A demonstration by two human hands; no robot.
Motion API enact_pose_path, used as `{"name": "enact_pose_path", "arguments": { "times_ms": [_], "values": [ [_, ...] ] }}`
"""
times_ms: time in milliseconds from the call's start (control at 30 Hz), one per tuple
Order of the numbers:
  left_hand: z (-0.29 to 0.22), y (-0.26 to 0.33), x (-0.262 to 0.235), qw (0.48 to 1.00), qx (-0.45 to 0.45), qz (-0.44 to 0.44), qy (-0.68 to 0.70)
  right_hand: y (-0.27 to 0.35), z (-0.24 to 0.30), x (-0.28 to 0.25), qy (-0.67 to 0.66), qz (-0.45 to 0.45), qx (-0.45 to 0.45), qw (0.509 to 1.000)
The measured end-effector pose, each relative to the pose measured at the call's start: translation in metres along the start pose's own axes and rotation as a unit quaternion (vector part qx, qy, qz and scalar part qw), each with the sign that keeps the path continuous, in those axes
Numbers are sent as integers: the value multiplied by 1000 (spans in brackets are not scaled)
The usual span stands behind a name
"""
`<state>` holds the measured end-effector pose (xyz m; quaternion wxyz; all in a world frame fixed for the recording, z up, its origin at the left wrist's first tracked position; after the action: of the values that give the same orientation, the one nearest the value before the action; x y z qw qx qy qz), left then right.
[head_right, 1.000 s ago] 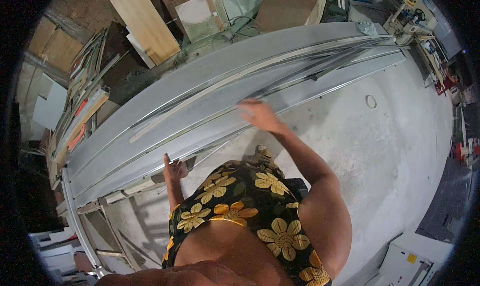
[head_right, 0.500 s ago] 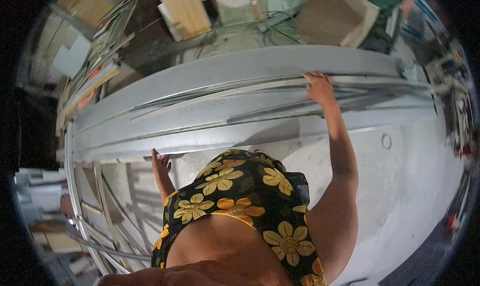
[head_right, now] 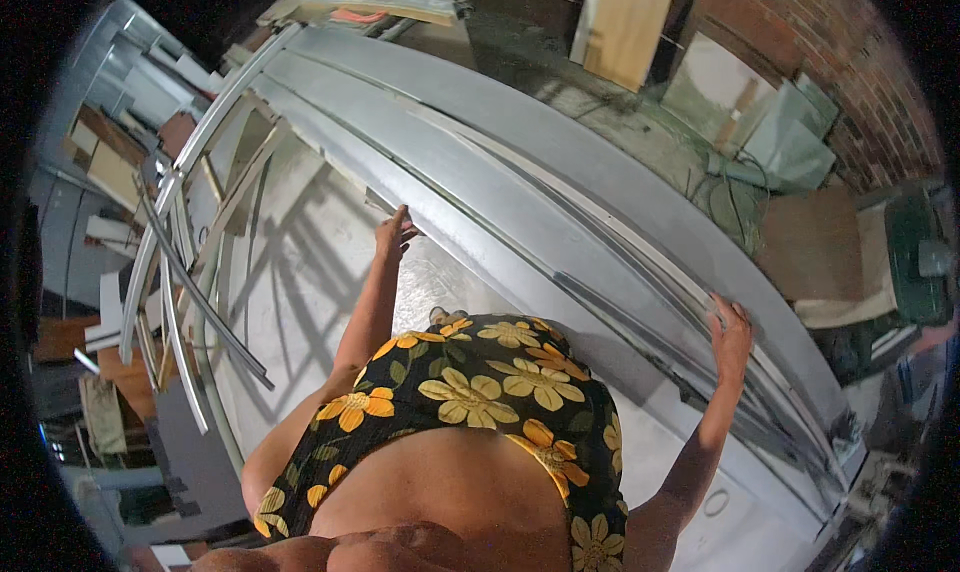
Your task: The person aligns metal profiles and guide bars on the sliding table of a panel saw and slides the table back and forth by hand.
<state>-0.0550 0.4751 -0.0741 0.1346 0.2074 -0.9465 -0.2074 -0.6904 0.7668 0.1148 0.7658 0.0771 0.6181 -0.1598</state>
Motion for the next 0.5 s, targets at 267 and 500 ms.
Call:
{"name": "enact_pose_path", "arguments": {
  "times_ms": [267, 500],
  "values": [
    [-10, -8, -8, 987, 121, -96, -44, -60, 73, -16, -37, -15, -75, 996],
    [-31, 13, -9, 957, 136, -149, -207, -130, 149, 16, -37, -46, -168, 984]
  ]
}}
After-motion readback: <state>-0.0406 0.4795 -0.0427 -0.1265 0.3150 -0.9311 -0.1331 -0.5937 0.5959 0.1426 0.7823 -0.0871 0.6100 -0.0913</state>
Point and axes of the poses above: each hand's wrist, its own y-axis away from the middle knuckle, its own x-axis out of the palm, z = x × y, the point moved 10 cm from there along -y, towards the middle knuckle, and after that the axes turned 12 degrees about y, right-handed, at the moved point
